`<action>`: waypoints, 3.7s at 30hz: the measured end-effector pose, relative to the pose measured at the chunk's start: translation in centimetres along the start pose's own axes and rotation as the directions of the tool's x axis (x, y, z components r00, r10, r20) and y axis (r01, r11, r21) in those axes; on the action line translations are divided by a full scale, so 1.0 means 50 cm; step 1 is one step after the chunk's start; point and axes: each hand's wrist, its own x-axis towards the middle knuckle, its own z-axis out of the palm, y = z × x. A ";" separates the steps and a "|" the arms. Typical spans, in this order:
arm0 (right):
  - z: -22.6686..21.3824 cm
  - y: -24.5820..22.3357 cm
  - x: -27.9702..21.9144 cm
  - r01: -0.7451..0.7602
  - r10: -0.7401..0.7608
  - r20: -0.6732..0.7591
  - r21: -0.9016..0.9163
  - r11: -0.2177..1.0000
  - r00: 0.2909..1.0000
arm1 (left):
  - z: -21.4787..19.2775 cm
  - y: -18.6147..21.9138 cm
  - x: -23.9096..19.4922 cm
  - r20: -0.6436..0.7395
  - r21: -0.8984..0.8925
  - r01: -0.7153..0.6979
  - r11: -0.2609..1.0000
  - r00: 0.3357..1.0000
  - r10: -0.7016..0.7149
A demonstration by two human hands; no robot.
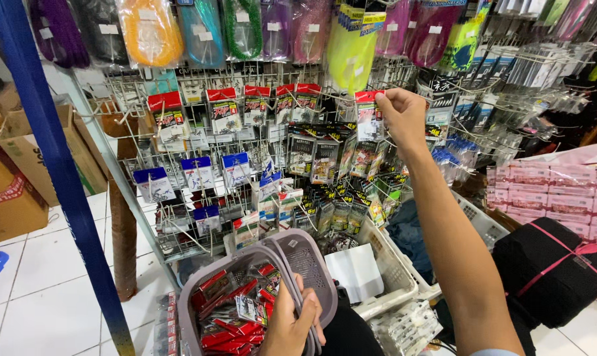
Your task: The person sits on a low stool and repeatedly picks small red packages from a grey basket on their lap, then hangs them on a wire display rack in front of them. The person handles the packages by hand and places them onto hooks on the rack.
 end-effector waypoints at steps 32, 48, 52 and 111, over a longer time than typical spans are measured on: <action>0.109 0.165 0.161 -0.274 0.280 0.108 -0.070 0.959 0.954 | -0.018 -0.044 0.030 -0.002 -0.170 0.075 0.983 0.997 -0.076; 0.143 0.293 0.254 0.306 -0.292 0.198 -0.042 0.951 0.936 | -0.022 -0.049 0.035 0.087 -0.214 -0.006 0.977 0.996 0.026; 0.124 0.223 0.198 0.174 -0.140 0.214 -0.149 0.974 0.967 | -0.018 -0.009 0.022 0.079 -0.115 0.034 0.993 0.997 -0.025; 0.271 0.066 -0.520 -0.295 0.112 0.669 0.166 0.941 0.735 | -0.014 -0.026 0.024 0.133 -0.031 -0.346 0.938 0.928 0.347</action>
